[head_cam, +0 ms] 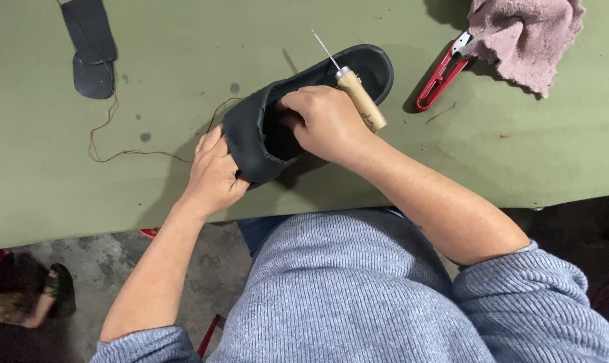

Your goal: The person is repairing a black slipper by hand-sewing the upper strap to the sole. They use a wooden-handled awl to pierce holes and pull the thread through, then use pliers to cut the thread. The person repeatedly pulls the thread tight and adjusts the slipper's position on the table.

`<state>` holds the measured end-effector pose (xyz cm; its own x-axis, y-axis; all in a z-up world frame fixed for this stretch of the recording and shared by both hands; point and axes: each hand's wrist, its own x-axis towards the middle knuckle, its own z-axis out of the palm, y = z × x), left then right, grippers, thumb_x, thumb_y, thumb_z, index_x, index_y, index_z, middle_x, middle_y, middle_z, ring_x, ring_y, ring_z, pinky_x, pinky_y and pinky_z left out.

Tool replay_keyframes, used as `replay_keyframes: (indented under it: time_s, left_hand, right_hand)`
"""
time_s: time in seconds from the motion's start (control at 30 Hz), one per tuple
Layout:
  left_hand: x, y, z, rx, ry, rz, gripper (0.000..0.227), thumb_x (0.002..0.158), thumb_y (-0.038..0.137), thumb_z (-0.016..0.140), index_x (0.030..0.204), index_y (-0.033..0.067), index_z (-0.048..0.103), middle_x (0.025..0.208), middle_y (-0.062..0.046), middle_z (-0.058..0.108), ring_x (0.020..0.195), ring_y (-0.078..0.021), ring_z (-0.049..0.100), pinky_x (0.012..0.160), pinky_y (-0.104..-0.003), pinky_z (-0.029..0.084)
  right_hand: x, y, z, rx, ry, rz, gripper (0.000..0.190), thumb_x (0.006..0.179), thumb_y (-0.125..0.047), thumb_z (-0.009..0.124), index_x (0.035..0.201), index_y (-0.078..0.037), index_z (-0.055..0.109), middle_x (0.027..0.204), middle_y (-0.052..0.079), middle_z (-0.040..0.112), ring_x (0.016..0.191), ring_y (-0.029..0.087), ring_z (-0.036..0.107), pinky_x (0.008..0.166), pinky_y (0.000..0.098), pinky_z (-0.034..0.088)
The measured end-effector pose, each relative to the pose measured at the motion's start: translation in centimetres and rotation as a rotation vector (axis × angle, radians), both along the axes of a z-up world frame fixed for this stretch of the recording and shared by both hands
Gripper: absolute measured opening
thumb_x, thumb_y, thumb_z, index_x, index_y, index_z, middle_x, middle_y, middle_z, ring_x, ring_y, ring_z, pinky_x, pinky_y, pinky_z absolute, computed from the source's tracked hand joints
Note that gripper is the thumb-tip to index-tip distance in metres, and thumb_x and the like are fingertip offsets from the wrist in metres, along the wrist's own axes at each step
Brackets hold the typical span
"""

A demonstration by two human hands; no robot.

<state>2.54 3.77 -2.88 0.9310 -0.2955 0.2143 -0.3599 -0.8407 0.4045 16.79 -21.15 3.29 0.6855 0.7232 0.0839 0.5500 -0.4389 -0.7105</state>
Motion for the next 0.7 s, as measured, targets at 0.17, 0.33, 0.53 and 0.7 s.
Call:
replay_keyframes:
  time_s: [0.17,0.33,0.53,0.7]
  left_hand:
    - [0.6,-0.6,1.4,-0.038,-0.019,-0.004,0.023,0.098,0.024,0.065,0.115,0.0122,0.074,0.119,-0.008,0.064,0.133,-0.0335,0.052,0.101,-0.042,0.043]
    - [0.2,0.1,-0.7,-0.046,-0.058,-0.009,0.024,0.099,0.028,0.064,0.115,0.0135,0.074,0.119,-0.007,0.064,0.131,-0.0332,0.054,0.100,-0.042,0.044]
    - [0.5,-0.5,0.6,-0.035,-0.075,-0.011,0.024,0.098,0.027,0.065,0.112,0.0107,0.074,0.115,-0.009,0.063,0.129,-0.0359,0.055,0.098,-0.044,0.045]
    - [0.7,-1.1,2.1,-0.017,-0.065,0.013,0.022,0.098,0.027,0.066,0.109,0.0097,0.073,0.111,-0.009,0.063,0.126,-0.0360,0.055,0.097,-0.045,0.046]
  right_hand:
    - [-0.2,-0.1,-1.7,0.033,-0.133,0.014,0.015,0.087,-0.007,0.076,0.102,-0.007,0.077,0.087,0.011,0.075,0.086,0.031,0.074,0.083,0.0377,0.059]
    - [-0.4,0.2,-2.0,0.023,-0.234,-0.016,0.016,0.086,-0.012,0.078,0.102,-0.007,0.076,0.085,0.009,0.073,0.086,0.027,0.074,0.082,0.0349,0.058]
    - [-0.4,0.5,-2.8,-0.009,-0.260,-0.022,0.014,0.083,-0.013,0.080,0.095,-0.007,0.077,0.078,0.007,0.070,0.079,0.028,0.073,0.078,0.0350,0.058]
    - [-0.5,0.7,-2.8,-0.002,-0.251,-0.030,0.008,0.083,-0.014,0.081,0.089,-0.010,0.078,0.075,0.005,0.068,0.076,0.027,0.071,0.073,0.0341,0.057]
